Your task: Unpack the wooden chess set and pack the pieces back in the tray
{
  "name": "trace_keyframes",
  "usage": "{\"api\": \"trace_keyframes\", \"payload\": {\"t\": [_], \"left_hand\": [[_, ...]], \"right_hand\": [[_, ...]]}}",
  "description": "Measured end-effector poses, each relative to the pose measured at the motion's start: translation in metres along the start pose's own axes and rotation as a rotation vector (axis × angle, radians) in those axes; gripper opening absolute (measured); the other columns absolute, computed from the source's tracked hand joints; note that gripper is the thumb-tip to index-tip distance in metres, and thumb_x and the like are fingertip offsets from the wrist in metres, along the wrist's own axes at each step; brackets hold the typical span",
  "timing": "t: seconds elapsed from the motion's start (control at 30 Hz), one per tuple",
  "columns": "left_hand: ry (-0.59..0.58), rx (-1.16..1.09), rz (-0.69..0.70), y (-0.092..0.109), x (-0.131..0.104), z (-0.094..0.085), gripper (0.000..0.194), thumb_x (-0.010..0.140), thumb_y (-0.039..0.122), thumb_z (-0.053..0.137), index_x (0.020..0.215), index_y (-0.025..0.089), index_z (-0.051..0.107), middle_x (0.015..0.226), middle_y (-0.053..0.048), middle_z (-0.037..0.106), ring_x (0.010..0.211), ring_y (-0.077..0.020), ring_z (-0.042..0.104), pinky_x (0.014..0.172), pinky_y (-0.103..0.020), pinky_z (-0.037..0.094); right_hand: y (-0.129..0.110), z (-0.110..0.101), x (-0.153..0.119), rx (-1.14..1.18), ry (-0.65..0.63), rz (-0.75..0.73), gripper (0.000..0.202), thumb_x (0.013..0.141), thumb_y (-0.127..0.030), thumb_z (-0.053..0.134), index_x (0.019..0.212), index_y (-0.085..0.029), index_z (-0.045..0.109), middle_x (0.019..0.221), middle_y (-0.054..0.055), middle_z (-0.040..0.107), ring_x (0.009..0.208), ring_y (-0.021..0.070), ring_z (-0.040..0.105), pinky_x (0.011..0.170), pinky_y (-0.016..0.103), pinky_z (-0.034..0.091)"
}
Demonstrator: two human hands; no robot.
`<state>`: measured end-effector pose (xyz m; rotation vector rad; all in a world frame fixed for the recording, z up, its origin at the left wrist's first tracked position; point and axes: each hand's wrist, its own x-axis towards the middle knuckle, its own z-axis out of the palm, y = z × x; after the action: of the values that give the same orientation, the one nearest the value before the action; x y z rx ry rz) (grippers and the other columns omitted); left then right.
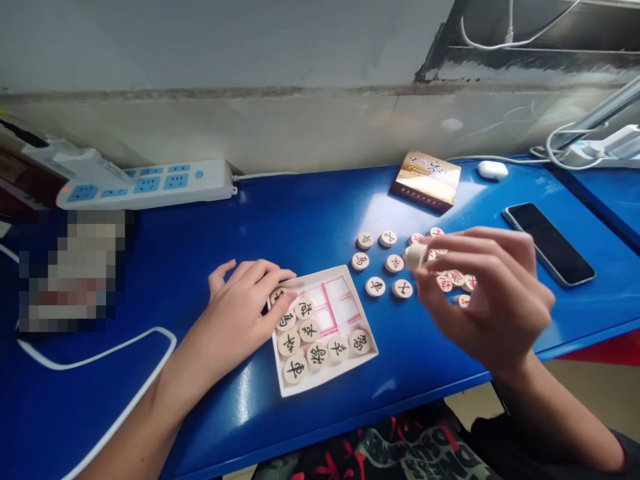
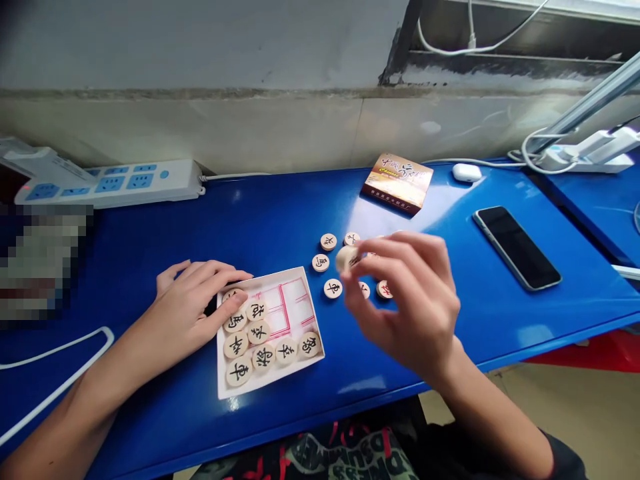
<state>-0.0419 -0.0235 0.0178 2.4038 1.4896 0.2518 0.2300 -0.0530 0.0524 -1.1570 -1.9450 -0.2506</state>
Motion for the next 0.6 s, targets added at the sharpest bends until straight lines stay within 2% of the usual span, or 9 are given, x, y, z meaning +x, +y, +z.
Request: {"api": "trace_keyframes", "payload": {"t": [0.07,0.1,0.17,0.23,0.3,0.4,0.47,0.5,0.6], "left_hand": [[-0.008,-0.002,0.007,0.0,0.0,0.001,0.025,0.093,0.039,0.041,0.107,0.028,0.059,0.108,-0.002,0.062,0.108,-0.024,0.054,0.105,-0.053,0.017],[-0.009,-0.003,0.008,0.0,0.001,0.001,0.025,0.093,0.039,0.041,0.107,0.028,0.059,0.108,-0.002,0.062,0.108,-0.0239,0.054,0.105,-0.053,0.017],[-0.002,-0.002,0.007,-0.001,0.002,0.003,0.025,0.093,0.039,0.04,0.107,0.028,0.058,0.108,-0.002,0.062,0.108,-0.0237,0.054,0.105,-0.053,0.017],[0.01,0.0,0.002,-0.002,0.004,0.004,0.026,0.093,0.039,0.04,0.107,0.028,0.058,0.107,-0.002,0.062,0.107,-0.024,0.054,0.104,-0.053,0.017],[0.014,0.0,-0.009,-0.004,0.005,0.004,0.026,0.092,0.04,0.041,0.107,0.029,0.059,0.107,-0.002,0.062,0.108,-0.0245,0.054,0.104,-0.054,0.017],[0.005,0.001,-0.018,-0.005,0.005,0.004,0.027,0.092,0.04,0.04,0.108,0.028,0.059,0.108,-0.003,0.062,0.11,-0.0245,0.053,0.105,-0.053,0.017],[0.003,0.007,-0.011,-0.004,0.004,0.004,0.026,0.093,0.039,0.04,0.107,0.028,0.059,0.108,-0.003,0.062,0.11,-0.0241,0.052,0.105,-0.053,0.017],[0.002,0.012,-0.005,-0.003,0.004,0.004,0.025,0.093,0.038,0.041,0.107,0.028,0.059,0.108,-0.003,0.062,0.11,-0.0238,0.053,0.104,-0.053,0.017],[0.006,0.022,0.016,0.0,0.003,0.004,0.024,0.093,0.037,0.041,0.107,0.028,0.059,0.107,-0.002,0.062,0.108,-0.0232,0.054,0.104,-0.052,0.018]], "right_hand": [[0.017,0.007,-0.004,-0.058,0.003,0.023,0.015,0.077,-0.013,0.067,0.085,-0.023,0.059,0.089,0.005,0.07,0.089,0.0227,0.059,0.079,0.039,0.046],[0.025,0.014,-0.007,-0.078,-0.064,0.021,0.01,0.079,-0.015,0.065,0.084,-0.022,0.059,0.088,0.005,0.07,0.091,0.0233,0.059,0.079,0.039,0.046],[0.036,0.028,-0.011,-0.11,-0.275,0.012,0.003,0.084,-0.019,0.06,0.082,-0.021,0.06,0.088,0.005,0.071,0.099,0.0251,0.058,0.081,0.04,0.043],[0.043,0.036,-0.013,-0.133,-0.471,0.008,0.01,0.089,-0.021,0.054,0.082,-0.02,0.061,0.088,0.006,0.071,0.109,0.0268,0.055,0.083,0.041,0.04],[0.042,0.034,-0.013,-0.14,-0.531,0.001,0.013,0.092,-0.023,0.052,0.085,-0.02,0.062,0.096,0.006,0.071,0.117,0.028,0.051,0.085,0.042,0.039],[0.023,0.017,-0.015,-0.135,-0.403,-0.001,0.009,0.091,-0.024,0.054,0.088,-0.02,0.062,0.108,0.007,0.068,0.119,0.0294,0.048,0.088,0.043,0.037],[-0.001,0.007,-0.02,-0.074,-0.35,-0.001,0.006,0.089,-0.024,0.057,0.089,-0.02,0.061,0.104,0.006,0.068,0.114,0.0285,0.05,0.089,0.043,0.036],[-0.013,0.005,-0.023,-0.02,-0.375,-0.015,0.006,0.088,-0.025,0.057,0.09,-0.02,0.061,0.102,0.006,0.068,0.112,0.0278,0.05,0.088,0.042,0.036],[-0.046,0.008,-0.033,0.111,-0.582,-0.089,0.013,0.091,-0.029,0.052,0.091,-0.019,0.059,0.097,0.006,0.067,0.108,0.0263,0.05,0.082,0.04,0.034]]}}
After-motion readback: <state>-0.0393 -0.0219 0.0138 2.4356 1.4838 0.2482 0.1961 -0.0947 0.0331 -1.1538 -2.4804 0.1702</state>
